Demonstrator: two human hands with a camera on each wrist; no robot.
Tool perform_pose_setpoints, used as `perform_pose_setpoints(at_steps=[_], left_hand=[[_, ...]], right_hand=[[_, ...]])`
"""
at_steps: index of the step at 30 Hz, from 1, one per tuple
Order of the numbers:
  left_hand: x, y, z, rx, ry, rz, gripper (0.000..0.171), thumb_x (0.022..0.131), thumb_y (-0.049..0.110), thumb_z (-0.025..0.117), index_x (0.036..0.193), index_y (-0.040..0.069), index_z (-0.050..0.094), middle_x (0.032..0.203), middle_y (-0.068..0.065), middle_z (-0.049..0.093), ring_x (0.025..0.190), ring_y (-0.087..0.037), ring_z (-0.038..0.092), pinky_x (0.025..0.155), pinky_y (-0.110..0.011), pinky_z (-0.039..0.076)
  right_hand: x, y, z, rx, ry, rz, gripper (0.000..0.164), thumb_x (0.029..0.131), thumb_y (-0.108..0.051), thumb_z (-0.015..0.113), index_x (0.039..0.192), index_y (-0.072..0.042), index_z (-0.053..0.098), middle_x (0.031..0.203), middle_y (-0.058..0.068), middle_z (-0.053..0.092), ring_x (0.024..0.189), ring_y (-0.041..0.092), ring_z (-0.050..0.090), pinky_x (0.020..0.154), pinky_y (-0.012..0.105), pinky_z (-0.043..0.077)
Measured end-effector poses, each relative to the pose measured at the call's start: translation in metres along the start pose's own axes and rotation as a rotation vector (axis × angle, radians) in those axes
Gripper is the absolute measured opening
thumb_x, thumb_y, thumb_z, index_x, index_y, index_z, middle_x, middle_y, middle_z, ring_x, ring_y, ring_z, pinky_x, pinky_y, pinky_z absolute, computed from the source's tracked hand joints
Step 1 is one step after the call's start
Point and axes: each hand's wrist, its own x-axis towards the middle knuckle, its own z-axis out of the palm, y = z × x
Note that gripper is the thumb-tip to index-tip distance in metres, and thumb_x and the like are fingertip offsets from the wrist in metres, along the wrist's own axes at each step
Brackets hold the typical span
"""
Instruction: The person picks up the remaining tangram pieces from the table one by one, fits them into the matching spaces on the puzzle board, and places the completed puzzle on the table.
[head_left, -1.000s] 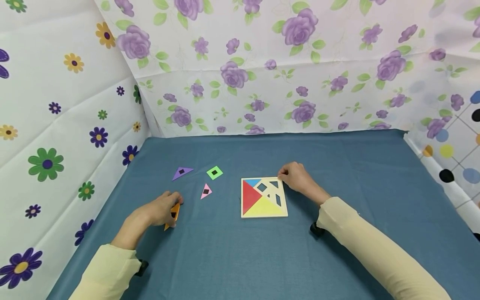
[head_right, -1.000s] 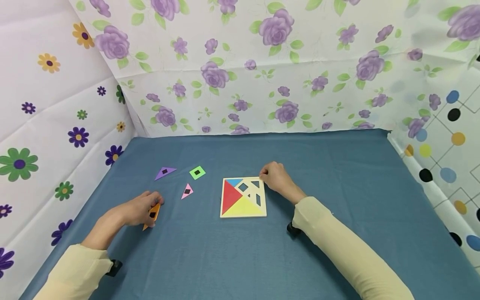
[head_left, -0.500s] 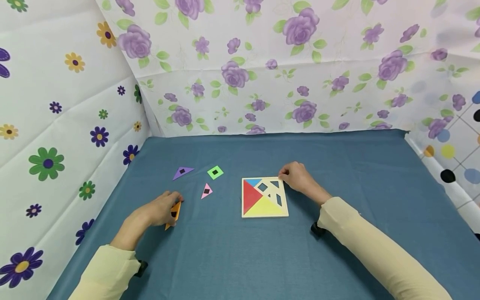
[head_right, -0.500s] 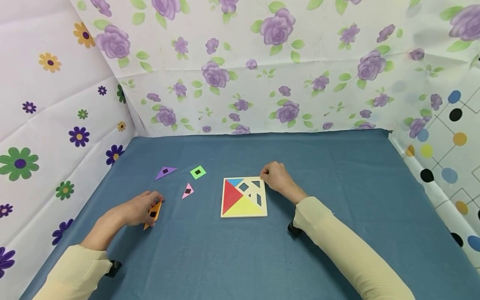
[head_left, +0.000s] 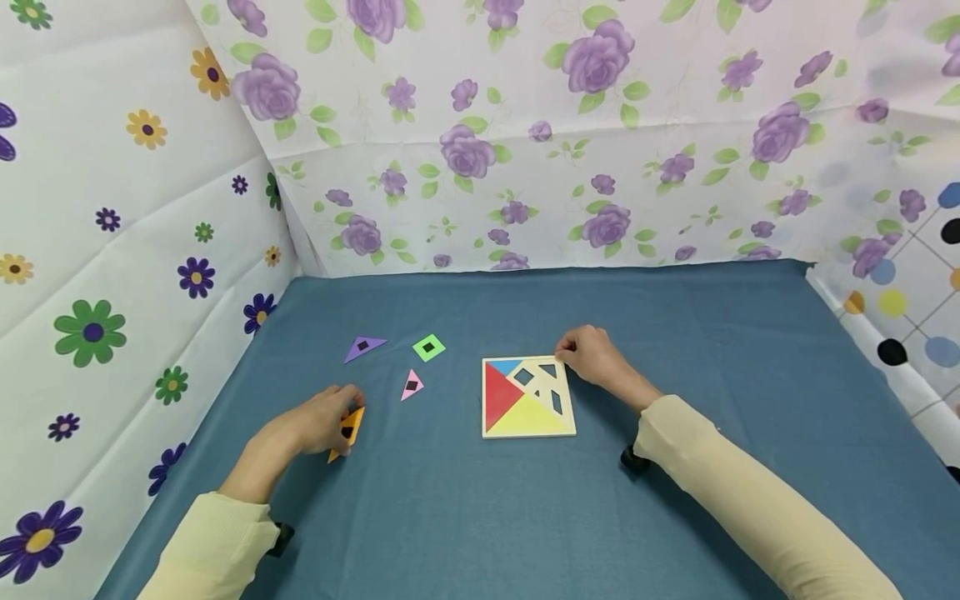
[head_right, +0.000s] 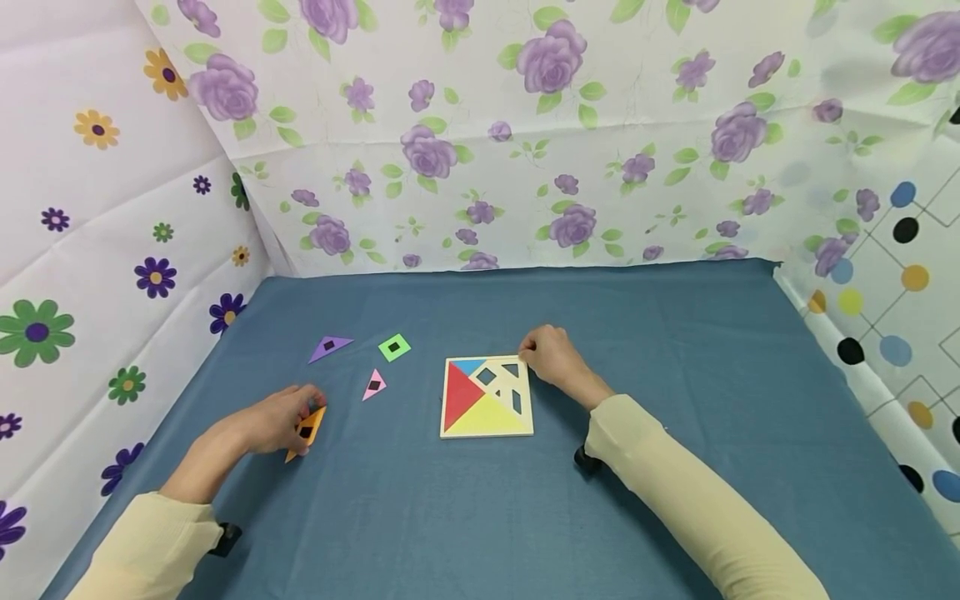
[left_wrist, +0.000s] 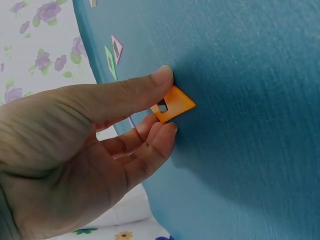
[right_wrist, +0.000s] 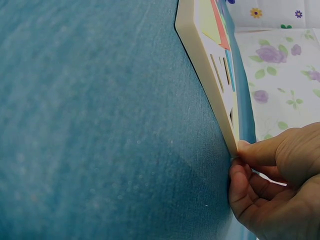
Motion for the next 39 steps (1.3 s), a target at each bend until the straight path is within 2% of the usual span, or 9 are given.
perform_pose_setpoints(at_steps=[6, 15, 24, 27, 31, 36, 39], left_hand=[[0.000, 0.000, -0.002, -0.005, -0.017, -0.002, 0.059, 0.085, 0.001, 0.084, 0.135, 0.003, 0.053, 0.110, -0.014, 0.057, 0.092, -0.027, 0.055, 0.079, -0.047, 0.051], [0.000, 0.007, -0.002, 0.045, -0.014, 0.005, 0.057, 0.087, 0.004, 0.083, 0.136, 0.008, 0.055, 0.127, -0.022, 0.055, 0.101, -0.033, 0.057, 0.086, -0.054, 0.052], [0.002, 0.008, 0.000, 0.072, -0.013, 0.001, 0.052, 0.089, 0.006, 0.081, 0.134, 0.008, 0.056, 0.130, -0.025, 0.056, 0.106, -0.035, 0.058, 0.088, -0.058, 0.052], [0.003, 0.008, -0.002, 0.077, -0.019, 0.007, 0.051, 0.089, 0.007, 0.082, 0.133, 0.008, 0.056, 0.126, -0.023, 0.058, 0.102, -0.033, 0.058, 0.087, -0.056, 0.053], [0.004, 0.010, -0.006, 0.087, -0.047, 0.008, 0.047, 0.088, 0.006, 0.082, 0.127, 0.011, 0.056, 0.111, -0.015, 0.059, 0.092, -0.029, 0.056, 0.079, -0.049, 0.053], [0.006, 0.010, -0.008, 0.055, -0.097, 0.037, 0.038, 0.089, 0.002, 0.080, 0.112, 0.015, 0.052, 0.092, -0.008, 0.052, 0.080, -0.025, 0.051, 0.068, -0.039, 0.045], [0.005, 0.008, -0.007, 0.026, -0.103, 0.056, 0.034, 0.090, 0.001, 0.078, 0.107, 0.014, 0.051, 0.090, -0.007, 0.050, 0.079, -0.024, 0.050, 0.068, -0.038, 0.043]], right_hand=[[0.000, 0.000, -0.001, -0.005, -0.001, -0.008, 0.013, 0.101, -0.006, 0.067, 0.101, -0.001, 0.078, 0.092, 0.012, 0.072, 0.062, 0.018, 0.055, 0.060, 0.032, 0.044], [0.000, 0.000, -0.001, -0.004, 0.004, -0.003, 0.013, 0.101, -0.006, 0.066, 0.101, 0.000, 0.078, 0.092, 0.012, 0.072, 0.063, 0.018, 0.055, 0.059, 0.031, 0.044], [-0.001, -0.001, -0.001, -0.007, -0.003, -0.012, 0.013, 0.101, -0.006, 0.067, 0.099, -0.001, 0.078, 0.090, 0.011, 0.072, 0.061, 0.017, 0.054, 0.059, 0.031, 0.043], [0.000, -0.001, -0.001, -0.015, -0.002, -0.017, 0.013, 0.101, -0.006, 0.066, 0.099, -0.002, 0.078, 0.089, 0.010, 0.071, 0.061, 0.017, 0.053, 0.059, 0.031, 0.043], [0.000, -0.001, 0.000, -0.014, -0.001, -0.018, 0.013, 0.101, -0.006, 0.066, 0.097, -0.002, 0.078, 0.087, 0.009, 0.071, 0.059, 0.017, 0.052, 0.059, 0.032, 0.042], [-0.001, -0.001, -0.001, -0.001, -0.006, -0.013, 0.013, 0.101, -0.005, 0.066, 0.098, -0.001, 0.078, 0.089, 0.011, 0.072, 0.061, 0.018, 0.054, 0.059, 0.032, 0.044], [-0.001, -0.001, -0.001, 0.003, -0.005, -0.012, 0.013, 0.101, -0.005, 0.066, 0.100, 0.000, 0.078, 0.092, 0.012, 0.072, 0.063, 0.018, 0.056, 0.059, 0.032, 0.045]])
